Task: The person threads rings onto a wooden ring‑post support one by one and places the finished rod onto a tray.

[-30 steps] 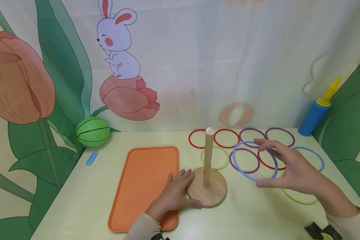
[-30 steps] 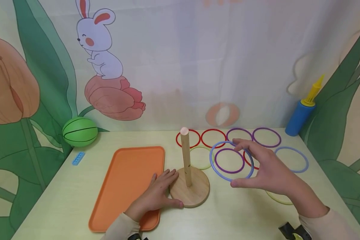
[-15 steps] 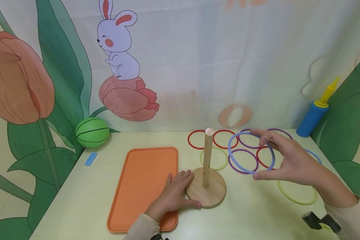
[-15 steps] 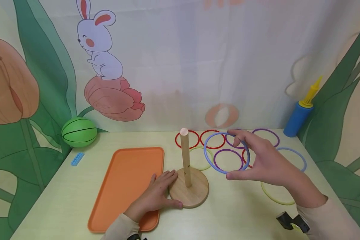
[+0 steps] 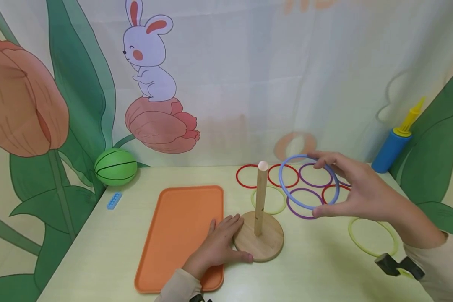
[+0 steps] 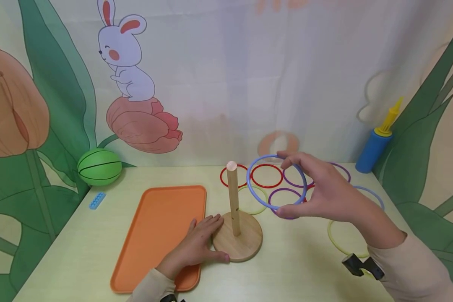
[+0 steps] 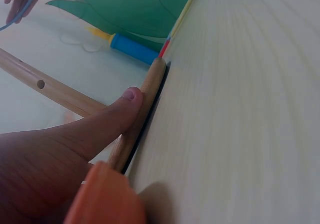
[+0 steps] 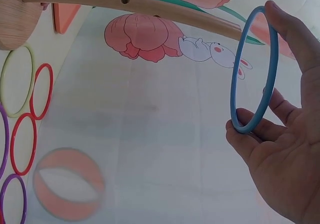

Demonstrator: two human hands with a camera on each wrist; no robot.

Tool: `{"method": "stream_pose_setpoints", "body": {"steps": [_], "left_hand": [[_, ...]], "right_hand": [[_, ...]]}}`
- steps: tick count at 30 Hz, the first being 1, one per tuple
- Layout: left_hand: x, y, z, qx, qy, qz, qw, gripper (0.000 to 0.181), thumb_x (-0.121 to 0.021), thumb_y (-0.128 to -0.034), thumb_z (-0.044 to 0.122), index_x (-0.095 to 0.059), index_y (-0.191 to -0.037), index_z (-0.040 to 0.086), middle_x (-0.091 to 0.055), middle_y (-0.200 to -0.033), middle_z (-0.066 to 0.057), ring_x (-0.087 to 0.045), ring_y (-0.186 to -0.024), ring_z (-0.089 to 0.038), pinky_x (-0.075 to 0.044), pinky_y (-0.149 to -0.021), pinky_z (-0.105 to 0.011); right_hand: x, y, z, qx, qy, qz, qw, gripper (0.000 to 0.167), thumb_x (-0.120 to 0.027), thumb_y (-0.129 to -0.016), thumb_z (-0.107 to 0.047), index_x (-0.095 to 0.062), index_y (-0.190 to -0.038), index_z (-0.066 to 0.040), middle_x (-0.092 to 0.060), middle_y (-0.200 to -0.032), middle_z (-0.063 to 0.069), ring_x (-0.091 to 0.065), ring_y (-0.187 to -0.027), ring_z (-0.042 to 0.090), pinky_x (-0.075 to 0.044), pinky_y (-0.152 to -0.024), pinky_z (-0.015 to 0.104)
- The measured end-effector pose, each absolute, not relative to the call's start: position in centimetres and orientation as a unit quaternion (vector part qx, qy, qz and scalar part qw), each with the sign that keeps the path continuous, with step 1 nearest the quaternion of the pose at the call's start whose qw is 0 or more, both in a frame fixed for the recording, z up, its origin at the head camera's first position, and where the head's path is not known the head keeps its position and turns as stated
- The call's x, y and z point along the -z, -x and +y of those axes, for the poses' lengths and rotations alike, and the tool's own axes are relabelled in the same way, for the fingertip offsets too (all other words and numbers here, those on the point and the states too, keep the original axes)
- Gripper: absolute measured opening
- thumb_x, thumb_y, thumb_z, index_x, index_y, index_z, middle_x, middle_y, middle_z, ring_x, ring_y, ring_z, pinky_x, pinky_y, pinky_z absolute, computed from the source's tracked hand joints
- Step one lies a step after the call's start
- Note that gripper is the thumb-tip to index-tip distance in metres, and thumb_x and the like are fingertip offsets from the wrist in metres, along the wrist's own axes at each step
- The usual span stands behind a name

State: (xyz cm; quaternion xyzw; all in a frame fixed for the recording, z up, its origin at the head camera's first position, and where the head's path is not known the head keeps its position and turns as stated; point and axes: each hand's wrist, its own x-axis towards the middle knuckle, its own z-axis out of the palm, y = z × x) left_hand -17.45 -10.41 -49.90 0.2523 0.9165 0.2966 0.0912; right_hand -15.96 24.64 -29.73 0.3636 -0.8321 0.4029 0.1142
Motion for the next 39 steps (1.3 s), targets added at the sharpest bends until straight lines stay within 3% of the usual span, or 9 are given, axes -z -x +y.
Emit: {"method": "stream_pose_setpoints", "body": {"steps": [10,16,26,39], "left_hand": [[50.1,17.7,-10.5,-0.293,-0.257,0.917,0.085,0.114,-0.088,-0.0758,0.064,-0.041,-0.163,0.008,-0.036,-0.169,-0.013,-0.027,-0.158,-0.035,-0.003,-0.124,-0.071],[50.0,17.6,-10.6,-0.293,-0.260,0.916,0.083,0.114,-0.087,-0.0756,0.065,-0.041,-0.163,0.008,-0.036,-0.169,-0.012,-0.028,-0.157,-0.035,-0.004,-0.123,-0.071],[49.9,17.7,-10.5,-0.299,-0.256,0.915,0.084,0.115,-0.088,-0.0759,0.064,-0.039,-0.163,0.007,-0.036,-0.169,-0.012,-0.027,-0.158,-0.034,-0.002,-0.124,-0.069],[50.0,17.6,-10.3,-0.311,-0.243,0.915,0.081,0.110,-0.088,-0.0778,0.061,-0.041,-0.162,0.009,-0.042,-0.166,-0.011,-0.030,-0.156,-0.034,-0.002,-0.125,-0.068]], "right_hand": [[28.8,16.3,23.9,-0.398,-0.376,-0.828,0.122,0.077,-0.103,-0.060,-0.001,-0.054,-0.118,-0.012,-0.054,-0.154,0.013,-0.046,-0.145,0.006,-0.048,-0.102,0.015],[27.9,16.7,23.7,-0.390,-0.402,-0.816,0.145,0.080,-0.103,-0.057,0.002,-0.056,-0.121,-0.010,-0.053,-0.155,0.013,-0.045,-0.148,0.014,-0.041,-0.112,0.017],[26.9,17.6,21.6,-0.408,-0.427,-0.797,0.131,0.075,-0.102,-0.060,0.000,-0.056,-0.119,-0.011,-0.053,-0.157,0.009,-0.048,-0.147,0.023,-0.046,-0.109,0.021],[27.8,18.5,19.5,-0.394,-0.457,-0.786,0.135,0.074,-0.104,-0.060,-0.008,-0.057,-0.117,-0.008,-0.053,-0.147,0.011,-0.047,-0.140,0.020,-0.044,-0.112,0.022]]}}
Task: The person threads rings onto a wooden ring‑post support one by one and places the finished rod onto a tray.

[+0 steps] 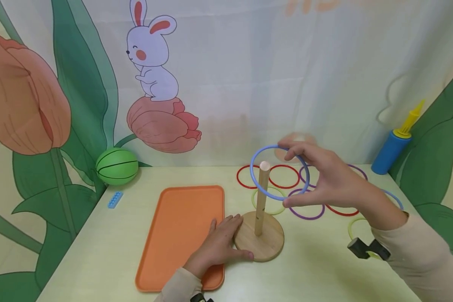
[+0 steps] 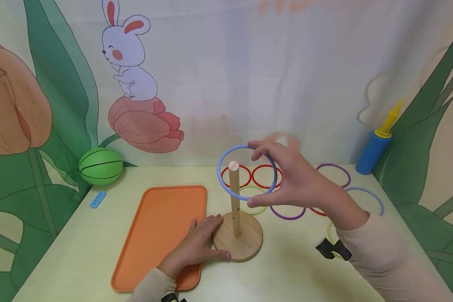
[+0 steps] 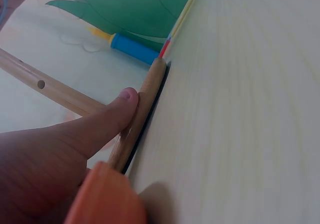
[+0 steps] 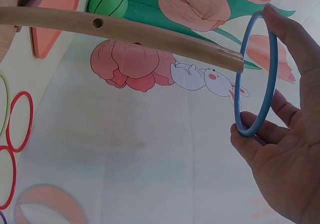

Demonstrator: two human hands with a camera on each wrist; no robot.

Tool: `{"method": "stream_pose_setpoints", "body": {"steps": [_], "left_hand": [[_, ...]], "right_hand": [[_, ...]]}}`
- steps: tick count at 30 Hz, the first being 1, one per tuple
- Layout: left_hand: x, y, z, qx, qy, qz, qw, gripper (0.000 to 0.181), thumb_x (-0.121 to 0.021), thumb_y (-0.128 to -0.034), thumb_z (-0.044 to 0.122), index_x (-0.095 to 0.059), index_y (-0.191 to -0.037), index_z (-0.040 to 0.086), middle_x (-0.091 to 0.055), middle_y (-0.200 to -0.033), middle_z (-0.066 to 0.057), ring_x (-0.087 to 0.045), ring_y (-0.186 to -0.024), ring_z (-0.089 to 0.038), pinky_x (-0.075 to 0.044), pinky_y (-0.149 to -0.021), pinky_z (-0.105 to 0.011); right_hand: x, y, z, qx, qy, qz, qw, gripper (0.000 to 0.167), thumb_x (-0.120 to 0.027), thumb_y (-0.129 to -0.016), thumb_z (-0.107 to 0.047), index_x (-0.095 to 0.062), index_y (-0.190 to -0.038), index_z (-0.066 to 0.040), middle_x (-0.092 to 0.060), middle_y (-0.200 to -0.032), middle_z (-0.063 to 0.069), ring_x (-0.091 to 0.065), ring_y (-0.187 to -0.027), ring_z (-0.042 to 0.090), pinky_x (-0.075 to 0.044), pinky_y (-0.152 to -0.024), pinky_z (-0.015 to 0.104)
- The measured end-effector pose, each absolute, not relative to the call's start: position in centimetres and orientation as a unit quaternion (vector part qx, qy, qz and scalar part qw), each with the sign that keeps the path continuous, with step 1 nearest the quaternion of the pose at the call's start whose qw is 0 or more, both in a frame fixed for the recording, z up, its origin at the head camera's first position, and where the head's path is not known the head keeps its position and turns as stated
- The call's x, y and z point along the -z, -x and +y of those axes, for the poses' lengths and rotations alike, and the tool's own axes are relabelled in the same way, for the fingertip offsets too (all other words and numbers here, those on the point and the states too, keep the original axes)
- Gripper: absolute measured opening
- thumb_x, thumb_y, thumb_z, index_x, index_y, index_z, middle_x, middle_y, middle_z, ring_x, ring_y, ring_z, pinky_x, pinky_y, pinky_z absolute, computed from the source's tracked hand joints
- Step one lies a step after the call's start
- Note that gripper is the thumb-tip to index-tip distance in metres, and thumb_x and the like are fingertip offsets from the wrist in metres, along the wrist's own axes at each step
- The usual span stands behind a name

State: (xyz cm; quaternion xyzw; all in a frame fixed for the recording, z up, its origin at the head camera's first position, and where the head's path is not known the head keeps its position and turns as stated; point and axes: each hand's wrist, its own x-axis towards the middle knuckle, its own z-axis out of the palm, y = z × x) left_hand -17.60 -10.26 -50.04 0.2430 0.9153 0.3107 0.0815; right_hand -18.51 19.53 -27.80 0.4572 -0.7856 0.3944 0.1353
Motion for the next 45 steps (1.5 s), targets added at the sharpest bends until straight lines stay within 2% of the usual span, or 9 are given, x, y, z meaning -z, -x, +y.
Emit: {"method": "stream_pose_setpoints", "body": {"steps": [7,16,29,35,40,45], "left_hand": [[49.8,17.6,-10.1,-0.314,-0.233,0.917,0.082,0.111,-0.089,-0.0770,0.060,-0.041,-0.161,0.007,-0.046,-0.163,-0.010,-0.031,-0.156,-0.034,-0.004,-0.125,-0.068],[49.8,17.5,-10.1,-0.311,-0.238,0.916,0.081,0.110,-0.088,-0.0777,0.061,-0.041,-0.161,0.007,-0.045,-0.163,-0.009,-0.030,-0.156,-0.036,-0.005,-0.124,-0.069],[49.8,17.4,-10.1,-0.309,-0.234,0.918,0.086,0.109,-0.088,-0.0781,0.061,-0.040,-0.161,0.009,-0.044,-0.164,-0.008,-0.029,-0.157,-0.035,-0.003,-0.125,-0.069],[49.7,17.5,-10.1,-0.311,-0.237,0.917,0.085,0.109,-0.088,-0.0779,0.061,-0.040,-0.162,0.010,-0.045,-0.164,-0.008,-0.029,-0.157,-0.035,-0.003,-0.124,-0.069],[49.8,17.6,-10.1,-0.310,-0.236,0.917,0.082,0.109,-0.088,-0.0774,0.062,-0.041,-0.161,0.010,-0.046,-0.163,-0.007,-0.030,-0.156,-0.035,-0.004,-0.124,-0.069],[49.8,17.6,-10.1,-0.310,-0.235,0.918,0.080,0.109,-0.088,-0.0774,0.061,-0.042,-0.161,0.010,-0.046,-0.163,-0.007,-0.031,-0.156,-0.035,-0.005,-0.124,-0.069]], "right_hand": [[28.4,18.5,19.2,-0.385,-0.428,-0.808,0.129,0.071,-0.105,-0.062,-0.016,-0.059,-0.116,-0.013,-0.056,-0.147,0.009,-0.051,-0.138,0.020,-0.042,-0.111,0.019],[29.6,18.5,18.7,-0.393,-0.413,-0.815,0.100,0.070,-0.103,-0.067,-0.024,-0.056,-0.117,-0.013,-0.057,-0.151,0.011,-0.055,-0.139,0.033,-0.040,-0.114,0.023],[31.4,18.6,18.4,-0.384,-0.408,-0.823,0.092,0.070,-0.103,-0.068,-0.028,-0.054,-0.117,-0.016,-0.056,-0.153,0.010,-0.054,-0.140,0.033,-0.042,-0.113,0.026],[32.4,18.5,18.3,-0.394,-0.411,-0.817,0.089,0.069,-0.102,-0.069,-0.027,-0.053,-0.117,-0.017,-0.056,-0.154,0.007,-0.055,-0.140,0.027,-0.042,-0.113,0.024],[33.1,18.5,18.2,-0.393,-0.406,-0.820,0.087,0.068,-0.102,-0.069,-0.029,-0.053,-0.114,-0.018,-0.055,-0.156,0.006,-0.054,-0.141,0.029,-0.045,-0.112,0.029],[33.8,18.5,18.1,-0.387,-0.403,-0.825,0.089,0.065,-0.102,-0.069,-0.028,-0.053,-0.110,-0.018,-0.054,-0.156,0.007,-0.055,-0.140,0.031,-0.049,-0.110,0.041]]}}
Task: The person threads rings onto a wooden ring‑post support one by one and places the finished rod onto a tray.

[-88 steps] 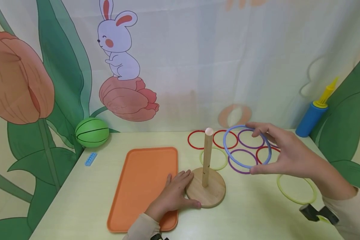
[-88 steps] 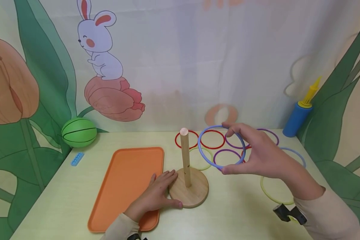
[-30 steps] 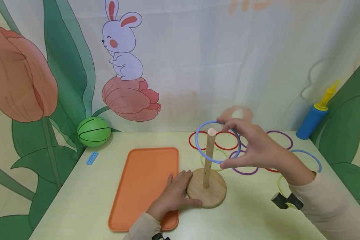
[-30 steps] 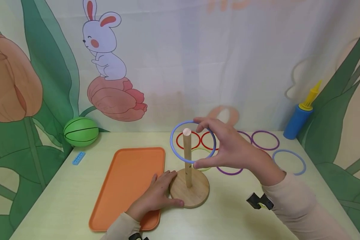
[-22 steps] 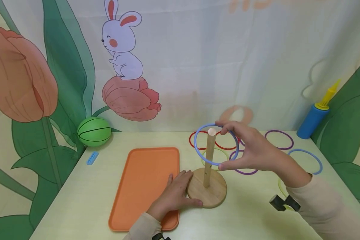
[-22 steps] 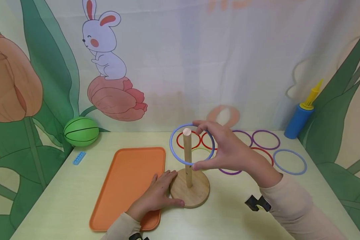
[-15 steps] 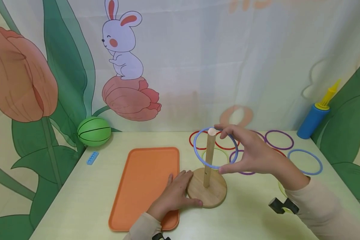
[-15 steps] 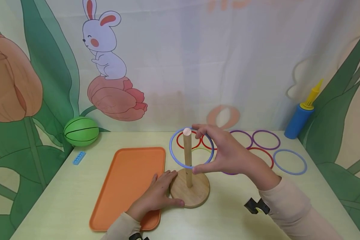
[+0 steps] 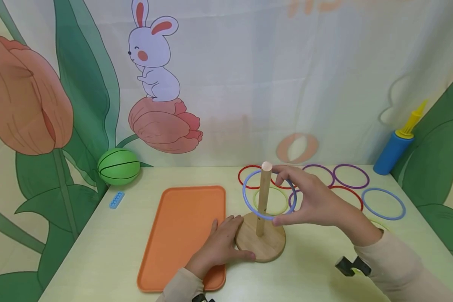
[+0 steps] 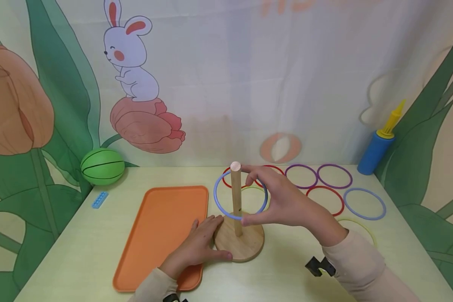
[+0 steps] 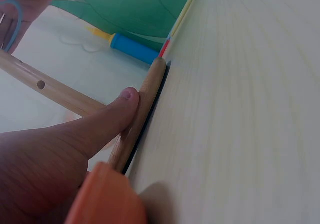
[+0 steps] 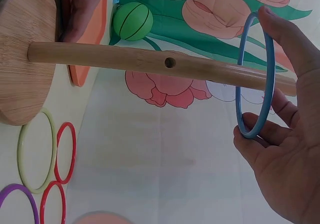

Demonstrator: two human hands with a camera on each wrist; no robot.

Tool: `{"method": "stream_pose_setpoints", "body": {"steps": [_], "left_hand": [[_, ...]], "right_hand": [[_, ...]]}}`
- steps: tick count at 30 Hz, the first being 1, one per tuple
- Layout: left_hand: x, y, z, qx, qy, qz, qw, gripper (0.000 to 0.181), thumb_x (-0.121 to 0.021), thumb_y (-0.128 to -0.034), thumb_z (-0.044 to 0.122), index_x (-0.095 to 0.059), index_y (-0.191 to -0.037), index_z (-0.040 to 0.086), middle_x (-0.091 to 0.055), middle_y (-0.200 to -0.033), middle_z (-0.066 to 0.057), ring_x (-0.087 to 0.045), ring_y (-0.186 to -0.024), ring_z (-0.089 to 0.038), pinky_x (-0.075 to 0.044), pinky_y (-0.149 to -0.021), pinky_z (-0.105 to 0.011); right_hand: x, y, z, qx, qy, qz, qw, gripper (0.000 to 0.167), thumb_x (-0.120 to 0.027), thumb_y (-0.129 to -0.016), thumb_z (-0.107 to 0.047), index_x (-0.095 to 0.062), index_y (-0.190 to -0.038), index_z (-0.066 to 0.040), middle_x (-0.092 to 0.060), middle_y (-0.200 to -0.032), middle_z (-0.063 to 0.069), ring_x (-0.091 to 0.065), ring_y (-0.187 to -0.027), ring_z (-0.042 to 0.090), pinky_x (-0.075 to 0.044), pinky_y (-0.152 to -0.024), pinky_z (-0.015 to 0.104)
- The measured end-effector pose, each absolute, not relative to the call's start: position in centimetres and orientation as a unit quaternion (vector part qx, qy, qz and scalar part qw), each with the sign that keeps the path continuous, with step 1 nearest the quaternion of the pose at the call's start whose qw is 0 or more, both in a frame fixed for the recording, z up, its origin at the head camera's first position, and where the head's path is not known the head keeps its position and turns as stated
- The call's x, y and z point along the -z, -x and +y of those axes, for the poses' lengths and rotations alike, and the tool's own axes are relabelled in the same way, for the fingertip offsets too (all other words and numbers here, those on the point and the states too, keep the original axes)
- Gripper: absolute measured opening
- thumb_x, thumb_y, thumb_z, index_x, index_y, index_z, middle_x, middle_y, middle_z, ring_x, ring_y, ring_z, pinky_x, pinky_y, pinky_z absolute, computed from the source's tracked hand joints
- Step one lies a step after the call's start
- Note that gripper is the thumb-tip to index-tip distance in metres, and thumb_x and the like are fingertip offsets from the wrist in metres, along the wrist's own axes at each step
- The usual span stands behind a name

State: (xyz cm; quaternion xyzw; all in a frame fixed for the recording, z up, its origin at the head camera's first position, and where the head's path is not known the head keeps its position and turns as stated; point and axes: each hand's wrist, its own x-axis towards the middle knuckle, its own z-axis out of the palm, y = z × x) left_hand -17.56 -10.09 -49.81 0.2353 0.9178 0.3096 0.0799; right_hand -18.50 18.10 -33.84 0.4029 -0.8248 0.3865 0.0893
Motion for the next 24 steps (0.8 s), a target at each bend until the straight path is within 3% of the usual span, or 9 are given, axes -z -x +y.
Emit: {"method": "stream_pose_setpoints", "body": {"steps": [2,7,12,18,24], "left_hand": [[49.8,17.5,-10.1,-0.309,-0.236,0.918,0.080,0.108,-0.088,-0.0776,0.061,-0.042,-0.161,0.010,-0.047,-0.163,-0.007,-0.031,-0.156,-0.034,-0.005,-0.124,-0.069],[49.8,17.4,-10.1,-0.310,-0.236,0.917,0.084,0.107,-0.088,-0.0785,0.060,-0.041,-0.161,0.009,-0.046,-0.163,-0.007,-0.030,-0.156,-0.034,-0.004,-0.124,-0.068],[49.8,17.3,-10.1,-0.306,-0.239,0.918,0.083,0.108,-0.087,-0.0793,0.060,-0.041,-0.161,0.008,-0.045,-0.164,-0.008,-0.030,-0.156,-0.034,-0.004,-0.124,-0.069],[49.8,17.4,-10.1,-0.305,-0.241,0.918,0.080,0.108,-0.086,-0.0793,0.061,-0.040,-0.162,0.009,-0.045,-0.164,-0.007,-0.030,-0.156,-0.034,-0.004,-0.124,-0.069],[49.9,17.4,-10.1,-0.301,-0.239,0.920,0.078,0.110,-0.086,-0.0790,0.062,-0.039,-0.162,0.008,-0.044,-0.165,-0.008,-0.030,-0.156,-0.033,-0.004,-0.124,-0.069]], "right_hand": [[34.1,18.5,18.0,-0.387,-0.402,-0.825,0.089,0.064,-0.102,-0.069,-0.028,-0.053,-0.109,-0.019,-0.054,-0.155,0.006,-0.055,-0.140,0.031,-0.050,-0.108,0.044],[34.9,18.4,17.8,-0.387,-0.409,-0.820,0.099,0.064,-0.102,-0.068,-0.028,-0.053,-0.107,-0.017,-0.057,-0.152,0.004,-0.056,-0.136,0.028,-0.047,-0.105,0.033],[35.9,18.3,17.8,-0.382,-0.404,-0.824,0.105,0.064,-0.102,-0.068,-0.028,-0.053,-0.107,-0.019,-0.057,-0.152,0.005,-0.055,-0.138,0.030,-0.044,-0.107,0.031],[37.1,18.3,17.8,-0.383,-0.391,-0.830,0.104,0.064,-0.103,-0.067,-0.030,-0.053,-0.105,-0.019,-0.060,-0.149,0.009,-0.057,-0.137,0.033,-0.047,-0.107,0.036],[38.3,18.1,18.0,-0.391,-0.369,-0.839,0.088,0.067,-0.103,-0.066,-0.036,-0.050,-0.104,-0.025,-0.057,-0.154,0.003,-0.056,-0.139,0.026,-0.048,-0.106,0.039]]}}
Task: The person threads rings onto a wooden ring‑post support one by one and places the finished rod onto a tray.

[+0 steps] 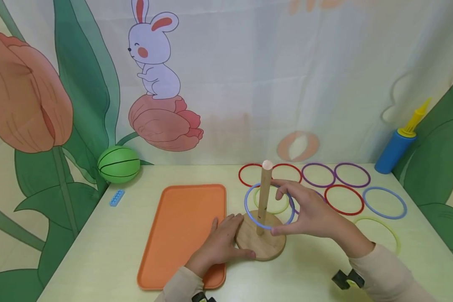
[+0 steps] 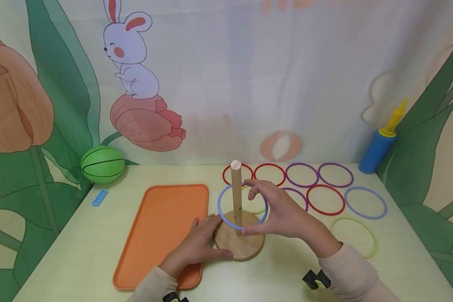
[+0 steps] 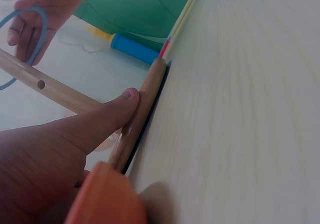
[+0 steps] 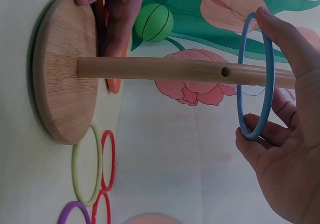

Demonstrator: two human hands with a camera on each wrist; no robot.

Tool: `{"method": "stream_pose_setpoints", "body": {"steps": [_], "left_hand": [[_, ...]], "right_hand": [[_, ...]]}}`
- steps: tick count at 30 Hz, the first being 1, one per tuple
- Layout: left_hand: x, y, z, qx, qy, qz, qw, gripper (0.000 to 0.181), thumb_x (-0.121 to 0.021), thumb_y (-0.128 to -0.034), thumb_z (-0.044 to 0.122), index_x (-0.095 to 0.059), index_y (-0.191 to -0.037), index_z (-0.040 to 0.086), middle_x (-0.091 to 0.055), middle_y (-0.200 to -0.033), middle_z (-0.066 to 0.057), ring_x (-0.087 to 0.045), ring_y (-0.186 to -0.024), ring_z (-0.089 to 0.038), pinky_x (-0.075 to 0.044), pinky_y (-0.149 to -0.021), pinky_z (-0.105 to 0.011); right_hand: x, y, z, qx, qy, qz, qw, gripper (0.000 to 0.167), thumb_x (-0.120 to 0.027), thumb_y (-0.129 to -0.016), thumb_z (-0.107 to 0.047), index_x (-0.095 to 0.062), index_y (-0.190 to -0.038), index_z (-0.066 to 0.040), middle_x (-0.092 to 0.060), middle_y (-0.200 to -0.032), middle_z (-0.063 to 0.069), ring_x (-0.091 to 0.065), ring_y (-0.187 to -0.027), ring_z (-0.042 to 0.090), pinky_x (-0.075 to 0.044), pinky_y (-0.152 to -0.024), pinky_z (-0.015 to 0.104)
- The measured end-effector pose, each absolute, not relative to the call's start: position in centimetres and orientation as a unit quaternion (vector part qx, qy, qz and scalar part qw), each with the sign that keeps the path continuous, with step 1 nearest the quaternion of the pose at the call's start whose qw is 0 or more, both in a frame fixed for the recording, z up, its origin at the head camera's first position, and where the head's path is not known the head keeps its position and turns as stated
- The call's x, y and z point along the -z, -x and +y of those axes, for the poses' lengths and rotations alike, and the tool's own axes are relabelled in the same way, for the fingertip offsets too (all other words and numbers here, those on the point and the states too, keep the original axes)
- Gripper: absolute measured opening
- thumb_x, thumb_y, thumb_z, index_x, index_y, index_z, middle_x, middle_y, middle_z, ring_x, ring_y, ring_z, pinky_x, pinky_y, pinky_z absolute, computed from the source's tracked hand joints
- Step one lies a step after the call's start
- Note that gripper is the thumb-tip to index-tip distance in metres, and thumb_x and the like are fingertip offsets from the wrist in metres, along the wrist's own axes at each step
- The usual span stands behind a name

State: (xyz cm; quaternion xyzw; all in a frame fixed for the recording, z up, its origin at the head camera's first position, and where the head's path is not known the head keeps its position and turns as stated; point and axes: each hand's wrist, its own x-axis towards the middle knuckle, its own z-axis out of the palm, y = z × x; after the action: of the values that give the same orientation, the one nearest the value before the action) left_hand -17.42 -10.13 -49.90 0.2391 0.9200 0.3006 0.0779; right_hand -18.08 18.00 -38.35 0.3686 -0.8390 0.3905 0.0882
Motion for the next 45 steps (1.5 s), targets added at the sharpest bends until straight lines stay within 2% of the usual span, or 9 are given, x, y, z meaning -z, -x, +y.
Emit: {"method": "stream_pose_setpoints", "body": {"steps": [7,12,19,28,34,45], "left_hand": [[49.9,17.5,-10.1,-0.308,-0.241,0.917,0.075,0.110,-0.087,-0.0784,0.061,-0.039,-0.163,0.010,-0.044,-0.164,-0.007,-0.030,-0.156,-0.034,-0.003,-0.124,-0.069],[49.8,17.4,-10.1,-0.311,-0.243,0.916,0.075,0.109,-0.087,-0.0787,0.061,-0.039,-0.163,0.011,-0.045,-0.164,-0.006,-0.030,-0.156,-0.033,-0.002,-0.124,-0.069],[49.9,17.4,-10.1,-0.307,-0.246,0.917,0.071,0.108,-0.086,-0.0786,0.062,-0.039,-0.163,0.014,-0.046,-0.163,-0.004,-0.031,-0.156,-0.032,-0.004,-0.124,-0.070],[50.0,17.4,-10.2,-0.307,-0.247,0.917,0.069,0.108,-0.086,-0.0783,0.063,-0.040,-0.163,0.015,-0.047,-0.162,-0.003,-0.032,-0.156,-0.032,-0.005,-0.123,-0.071],[50.0,17.4,-10.2,-0.305,-0.245,0.918,0.070,0.108,-0.086,-0.0786,0.063,-0.039,-0.163,0.013,-0.046,-0.163,-0.004,-0.031,-0.156,-0.032,-0.005,-0.123,-0.071],[49.9,17.4,-10.2,-0.310,-0.248,0.915,0.072,0.109,-0.086,-0.0782,0.064,-0.038,-0.164,0.017,-0.046,-0.163,-0.002,-0.030,-0.156,-0.033,-0.005,-0.123,-0.072]], "right_hand": [[39.7,18.3,18.0,-0.408,-0.366,-0.833,0.082,0.066,-0.103,-0.066,-0.032,-0.049,-0.103,-0.021,-0.056,-0.154,0.007,-0.055,-0.141,0.029,-0.047,-0.113,0.042],[40.5,18.2,18.0,-0.419,-0.363,-0.829,0.076,0.064,-0.102,-0.069,-0.033,-0.050,-0.103,-0.021,-0.056,-0.155,0.006,-0.054,-0.141,0.031,-0.049,-0.110,0.053],[41.5,17.9,17.9,-0.411,-0.361,-0.833,0.079,0.058,-0.101,-0.070,-0.035,-0.052,-0.099,-0.024,-0.058,-0.153,0.005,-0.056,-0.138,0.032,-0.050,-0.104,0.049],[43.1,17.9,17.8,-0.410,-0.362,-0.834,0.072,0.053,-0.100,-0.071,-0.038,-0.054,-0.095,-0.025,-0.059,-0.150,0.007,-0.054,-0.140,0.038,-0.046,-0.108,0.064],[43.9,17.8,17.8,-0.415,-0.359,-0.834,0.068,0.050,-0.100,-0.071,-0.039,-0.058,-0.094,-0.027,-0.059,-0.150,0.007,-0.055,-0.139,0.037,-0.047,-0.106,0.062],[45.5,17.7,17.6,-0.414,-0.335,-0.845,0.053,0.055,-0.101,-0.067,-0.042,-0.069,-0.110,-0.026,-0.060,-0.149,0.006,-0.056,-0.137,0.034,-0.048,-0.107,0.060]]}}
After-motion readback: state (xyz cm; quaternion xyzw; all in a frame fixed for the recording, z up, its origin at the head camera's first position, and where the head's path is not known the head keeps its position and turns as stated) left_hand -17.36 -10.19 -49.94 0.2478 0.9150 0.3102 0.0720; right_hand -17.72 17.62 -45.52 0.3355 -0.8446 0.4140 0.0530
